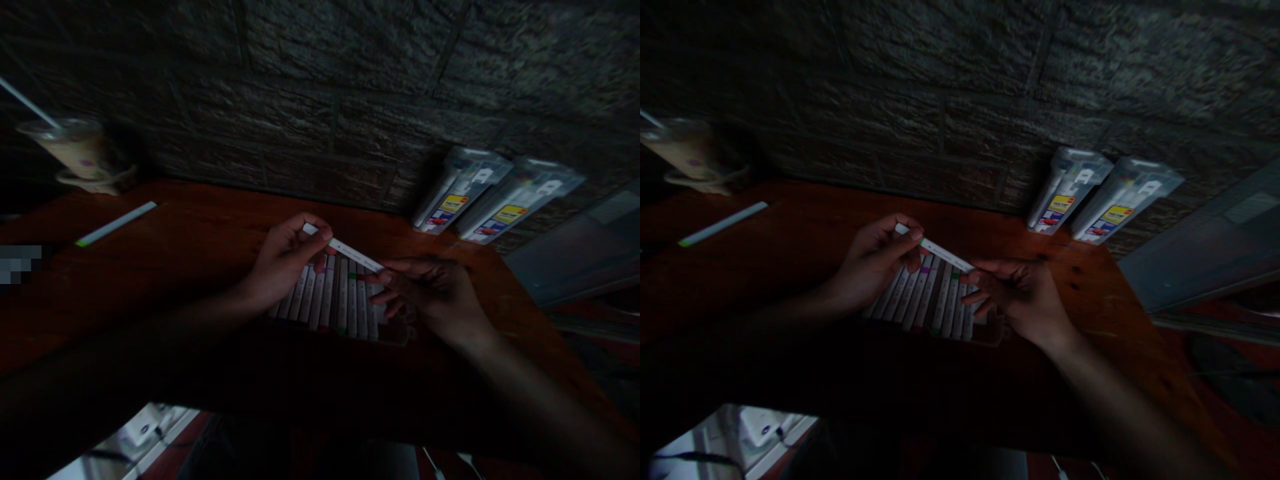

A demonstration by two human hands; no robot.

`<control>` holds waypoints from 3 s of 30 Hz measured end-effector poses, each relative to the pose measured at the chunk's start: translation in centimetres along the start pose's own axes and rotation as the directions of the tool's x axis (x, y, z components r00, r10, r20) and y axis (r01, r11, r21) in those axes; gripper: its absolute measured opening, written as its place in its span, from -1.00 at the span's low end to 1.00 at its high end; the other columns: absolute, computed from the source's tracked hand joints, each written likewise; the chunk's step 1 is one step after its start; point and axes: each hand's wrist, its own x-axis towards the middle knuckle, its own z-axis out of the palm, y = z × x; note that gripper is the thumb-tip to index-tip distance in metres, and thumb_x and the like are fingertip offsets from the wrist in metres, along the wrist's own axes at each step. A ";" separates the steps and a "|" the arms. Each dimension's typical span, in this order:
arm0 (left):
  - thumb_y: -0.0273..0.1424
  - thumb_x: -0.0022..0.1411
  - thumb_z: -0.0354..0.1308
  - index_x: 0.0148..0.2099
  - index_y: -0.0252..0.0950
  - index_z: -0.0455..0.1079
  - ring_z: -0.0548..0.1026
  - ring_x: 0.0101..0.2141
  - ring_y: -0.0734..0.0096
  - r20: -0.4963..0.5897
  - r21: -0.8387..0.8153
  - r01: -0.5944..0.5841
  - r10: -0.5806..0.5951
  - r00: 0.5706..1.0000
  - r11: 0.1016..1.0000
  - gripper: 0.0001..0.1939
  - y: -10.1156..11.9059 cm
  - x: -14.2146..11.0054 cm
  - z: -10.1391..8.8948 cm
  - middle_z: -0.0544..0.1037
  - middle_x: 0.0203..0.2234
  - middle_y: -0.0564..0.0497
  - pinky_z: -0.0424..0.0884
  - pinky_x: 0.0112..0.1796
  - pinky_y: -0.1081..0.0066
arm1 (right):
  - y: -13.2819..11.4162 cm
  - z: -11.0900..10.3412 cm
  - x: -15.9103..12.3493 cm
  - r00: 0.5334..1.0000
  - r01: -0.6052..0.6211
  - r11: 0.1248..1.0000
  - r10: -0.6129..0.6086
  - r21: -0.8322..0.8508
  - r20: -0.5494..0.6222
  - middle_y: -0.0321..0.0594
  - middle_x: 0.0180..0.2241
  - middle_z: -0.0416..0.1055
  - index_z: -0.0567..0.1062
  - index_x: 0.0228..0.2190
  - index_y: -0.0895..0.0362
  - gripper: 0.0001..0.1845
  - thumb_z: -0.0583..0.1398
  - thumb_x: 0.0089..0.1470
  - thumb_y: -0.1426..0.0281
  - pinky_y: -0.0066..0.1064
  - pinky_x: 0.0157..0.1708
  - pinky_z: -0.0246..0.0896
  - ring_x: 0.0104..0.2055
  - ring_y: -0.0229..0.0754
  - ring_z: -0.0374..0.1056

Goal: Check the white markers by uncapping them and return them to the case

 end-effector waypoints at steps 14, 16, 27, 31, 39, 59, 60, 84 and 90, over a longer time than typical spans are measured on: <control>-0.37 0.24 0.28 -0.27 -0.30 0.42 0.38 -0.61 0.58 -0.058 -0.025 0.037 -0.038 0.998 0.999 -0.87 0.4 0.0 0.2 0.55 -0.53 0.07 0.28 -0.55 0.52 | 0.0 -0.4 0.4 0.991 0.087 0.996 -0.085 0.011 -0.107 -0.16 -0.47 0.63 0.65 -0.40 0.16 -0.74 0.39 0.11 0.21 -0.47 -0.60 0.50 -0.57 -0.22 0.53; -0.37 0.24 0.28 -0.26 -0.30 0.42 0.38 -0.61 0.58 -0.059 -0.025 0.046 -0.047 0.997 0.999 -0.87 0.4 0.0 0.3 0.55 -0.52 0.07 0.28 -0.55 0.52 | 0.1 -0.5 0.4 0.992 0.092 0.995 -0.090 0.024 -0.085 -0.17 -0.47 0.62 0.66 -0.38 0.16 -0.77 0.39 0.12 0.22 -0.48 -0.58 0.51 -0.57 -0.23 0.53; -0.40 0.27 0.26 -0.23 -0.30 0.41 0.36 -0.64 0.58 0.001 0.115 0.023 -0.023 1.000 0.993 -0.90 1.2 -0.4 0.8 0.47 -0.61 0.13 0.26 -0.60 0.54 | -0.2 0.0 0.0 0.994 0.105 0.979 -0.102 -0.177 0.026 -0.26 -0.52 0.60 0.71 -0.28 0.07 -0.79 0.46 0.00 0.28 -0.45 -0.56 0.48 -0.57 -0.26 0.47; -0.41 0.24 0.29 -0.21 -0.29 0.41 0.37 -0.63 0.58 0.025 0.095 0.003 -0.006 1.000 0.995 -0.88 1.5 -0.8 1.2 0.46 -0.60 0.14 0.28 -0.60 0.54 | -0.1 0.2 0.0 0.994 0.104 0.980 -0.096 -0.170 0.050 -0.28 -0.50 0.62 0.72 -0.26 0.04 -0.78 0.46 -0.03 0.34 -0.46 -0.58 0.45 -0.59 -0.29 0.44; -0.41 0.25 0.30 -0.12 -0.34 0.53 0.35 -0.61 0.58 0.066 0.030 0.048 -0.050 0.997 0.998 -0.83 1.7 -1.1 1.3 0.47 -0.59 0.12 0.28 -0.58 0.54 | 0.1 0.1 0.1 0.992 0.118 0.977 -0.106 -0.178 0.075 -0.27 -0.52 0.61 0.72 -0.31 0.07 -0.83 0.45 0.00 0.30 -0.50 -0.61 0.43 -0.60 -0.30 0.42; -0.32 0.29 0.30 -0.05 -0.31 0.59 0.41 -0.54 0.56 0.204 0.165 -0.090 0.055 0.977 0.982 -0.77 1.3 -2.3 1.4 0.56 -0.47 0.03 0.29 -0.55 0.58 | 1.1 -0.3 -0.3 0.934 0.357 0.818 -0.307 -0.451 0.181 -0.26 -0.32 0.66 0.67 -0.28 0.07 -0.87 0.42 0.07 0.36 -0.40 -0.33 0.48 -0.34 -0.20 0.56; -0.31 0.30 0.30 -0.06 -0.31 0.60 0.41 -0.54 0.56 0.210 0.191 -0.100 0.059 0.976 0.976 -0.77 1.3 -2.3 1.3 0.56 -0.48 0.04 0.30 -0.55 0.58 | 1.1 -0.3 -0.3 0.930 0.367 0.807 -0.317 -0.463 0.184 -0.25 -0.33 0.66 0.67 -0.28 0.08 -0.88 0.41 0.08 0.37 -0.40 -0.33 0.47 -0.34 -0.20 0.55; -0.27 0.46 0.09 0.14 -0.30 0.51 0.38 -0.53 0.60 0.262 0.197 -0.186 0.131 0.956 0.963 -0.66 1.2 -2.8 1.5 0.50 -0.46 0.05 0.31 -0.52 0.58 | 1.7 -0.5 -0.2 0.893 0.449 0.741 -0.366 -0.499 0.261 -0.23 -0.35 0.58 0.67 -0.15 0.01 -0.82 0.33 0.19 0.36 -0.28 -0.29 0.38 -0.36 -0.18 0.45; -0.32 0.46 0.10 0.10 -0.31 0.52 0.41 -0.53 0.59 0.288 0.222 -0.245 0.176 0.941 0.944 -0.71 1.4 -2.9 1.4 0.51 -0.48 0.08 0.32 -0.52 0.60 | 1.6 -0.4 -0.2 0.876 0.481 0.682 -0.399 -0.551 0.272 -0.23 -0.28 0.63 0.67 -0.19 0.05 -0.85 0.35 0.16 0.38 -0.36 -0.39 0.34 -0.38 -0.22 0.47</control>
